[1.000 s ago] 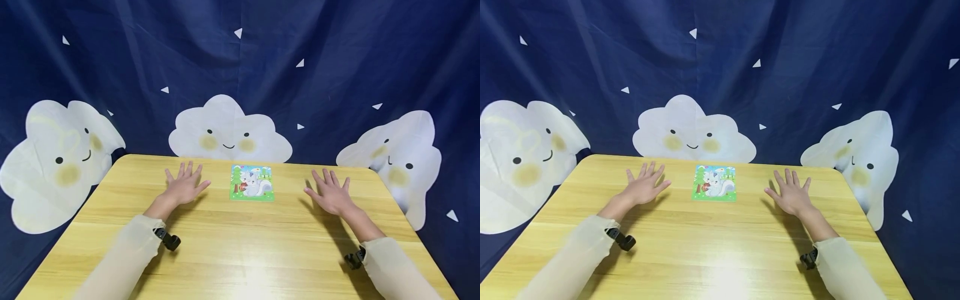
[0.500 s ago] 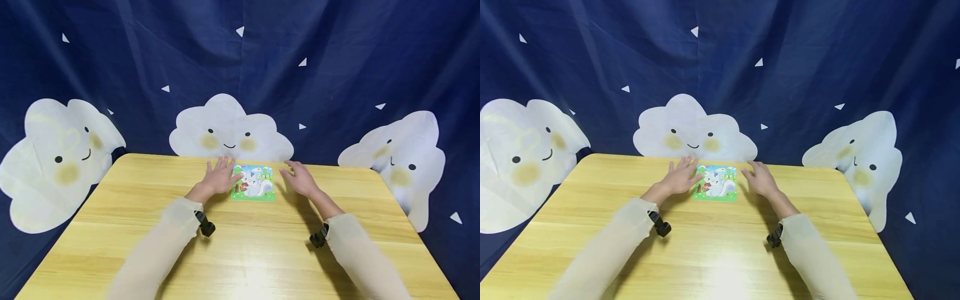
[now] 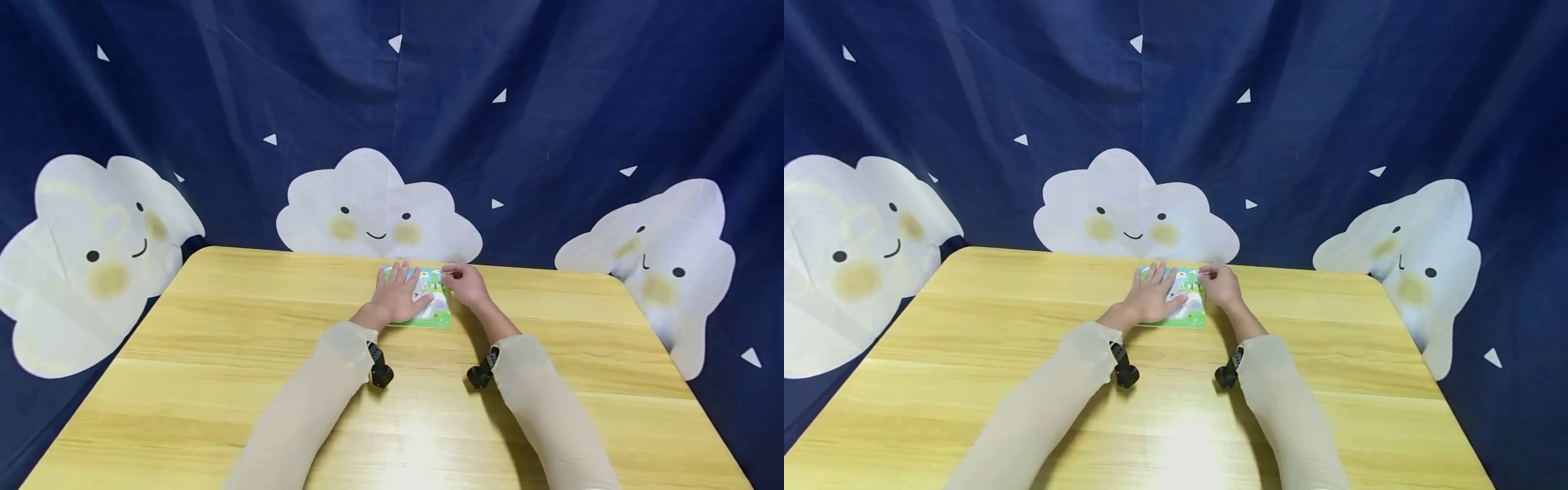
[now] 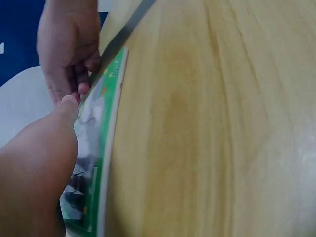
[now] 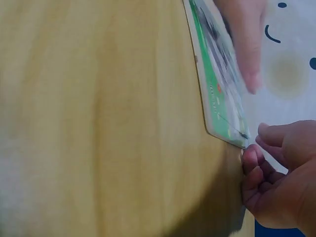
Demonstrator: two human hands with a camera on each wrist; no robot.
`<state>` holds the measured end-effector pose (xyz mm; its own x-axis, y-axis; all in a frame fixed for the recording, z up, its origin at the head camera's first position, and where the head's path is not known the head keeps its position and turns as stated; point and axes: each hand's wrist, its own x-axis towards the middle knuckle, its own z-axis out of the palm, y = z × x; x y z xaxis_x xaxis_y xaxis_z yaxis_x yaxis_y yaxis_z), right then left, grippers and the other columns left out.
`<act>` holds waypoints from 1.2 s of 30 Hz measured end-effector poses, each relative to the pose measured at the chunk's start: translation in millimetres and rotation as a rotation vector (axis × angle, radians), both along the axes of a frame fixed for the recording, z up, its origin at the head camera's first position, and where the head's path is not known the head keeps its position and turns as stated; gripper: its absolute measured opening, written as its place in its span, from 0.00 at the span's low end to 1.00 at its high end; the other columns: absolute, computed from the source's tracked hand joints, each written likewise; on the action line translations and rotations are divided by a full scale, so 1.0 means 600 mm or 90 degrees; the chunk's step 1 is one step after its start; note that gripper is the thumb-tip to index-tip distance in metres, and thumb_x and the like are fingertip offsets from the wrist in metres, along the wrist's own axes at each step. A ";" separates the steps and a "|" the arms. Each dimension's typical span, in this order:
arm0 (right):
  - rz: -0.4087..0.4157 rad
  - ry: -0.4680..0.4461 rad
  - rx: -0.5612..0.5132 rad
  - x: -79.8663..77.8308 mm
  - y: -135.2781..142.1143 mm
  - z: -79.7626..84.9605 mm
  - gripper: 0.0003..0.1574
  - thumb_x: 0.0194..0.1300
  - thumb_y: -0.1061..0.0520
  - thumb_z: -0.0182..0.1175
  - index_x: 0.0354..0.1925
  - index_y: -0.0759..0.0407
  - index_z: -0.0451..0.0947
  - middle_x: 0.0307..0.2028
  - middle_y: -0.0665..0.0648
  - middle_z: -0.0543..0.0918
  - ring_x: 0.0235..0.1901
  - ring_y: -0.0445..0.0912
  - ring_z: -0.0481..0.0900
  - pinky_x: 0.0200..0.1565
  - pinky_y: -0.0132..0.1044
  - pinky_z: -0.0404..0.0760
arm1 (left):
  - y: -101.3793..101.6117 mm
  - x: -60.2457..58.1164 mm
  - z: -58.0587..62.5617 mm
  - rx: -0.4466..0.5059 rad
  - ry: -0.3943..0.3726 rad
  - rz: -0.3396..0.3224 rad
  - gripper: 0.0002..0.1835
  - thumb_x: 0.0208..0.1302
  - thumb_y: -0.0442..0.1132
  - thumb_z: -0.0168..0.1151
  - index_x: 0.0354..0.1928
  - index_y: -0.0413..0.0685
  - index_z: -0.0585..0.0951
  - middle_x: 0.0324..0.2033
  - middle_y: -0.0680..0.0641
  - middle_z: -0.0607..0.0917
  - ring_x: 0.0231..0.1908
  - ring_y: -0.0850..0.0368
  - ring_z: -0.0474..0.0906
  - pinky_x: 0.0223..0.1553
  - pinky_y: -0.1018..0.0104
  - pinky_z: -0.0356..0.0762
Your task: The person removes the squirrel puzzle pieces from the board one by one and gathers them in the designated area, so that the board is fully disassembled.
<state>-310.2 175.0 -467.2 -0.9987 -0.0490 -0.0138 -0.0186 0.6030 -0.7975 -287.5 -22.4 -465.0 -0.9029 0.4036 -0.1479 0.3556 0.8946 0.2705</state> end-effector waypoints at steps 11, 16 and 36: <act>-0.025 -0.045 0.110 -0.015 -0.018 0.000 0.19 0.75 0.55 0.57 0.60 0.56 0.81 0.54 0.63 0.82 0.53 0.57 0.78 0.56 0.53 0.75 | 0.013 -0.008 -0.033 -0.073 -0.020 0.010 0.46 0.75 0.72 0.27 0.82 0.53 0.36 0.80 0.44 0.31 0.79 0.45 0.24 0.74 0.39 0.20; -0.030 -0.043 0.120 -0.015 -0.021 0.002 0.17 0.74 0.54 0.58 0.56 0.55 0.83 0.52 0.63 0.82 0.53 0.57 0.78 0.56 0.55 0.74 | 0.015 -0.014 -0.041 -0.074 -0.024 0.011 0.46 0.74 0.73 0.26 0.82 0.54 0.35 0.80 0.45 0.31 0.79 0.46 0.23 0.74 0.39 0.20; -0.078 -0.095 0.051 -0.030 -0.037 0.007 0.14 0.76 0.55 0.56 0.51 0.64 0.79 0.51 0.63 0.80 0.51 0.56 0.75 0.58 0.49 0.74 | 0.021 -0.013 -0.044 -0.081 -0.022 0.024 0.45 0.75 0.72 0.24 0.81 0.54 0.35 0.79 0.46 0.29 0.78 0.48 0.20 0.72 0.41 0.14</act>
<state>-328.2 152.9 -463.0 -0.9837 0.0796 -0.1612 0.1735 0.6549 -0.7356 -295.1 -9.6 -491.5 -0.9106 0.3456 -0.2267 0.3136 0.9350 0.1656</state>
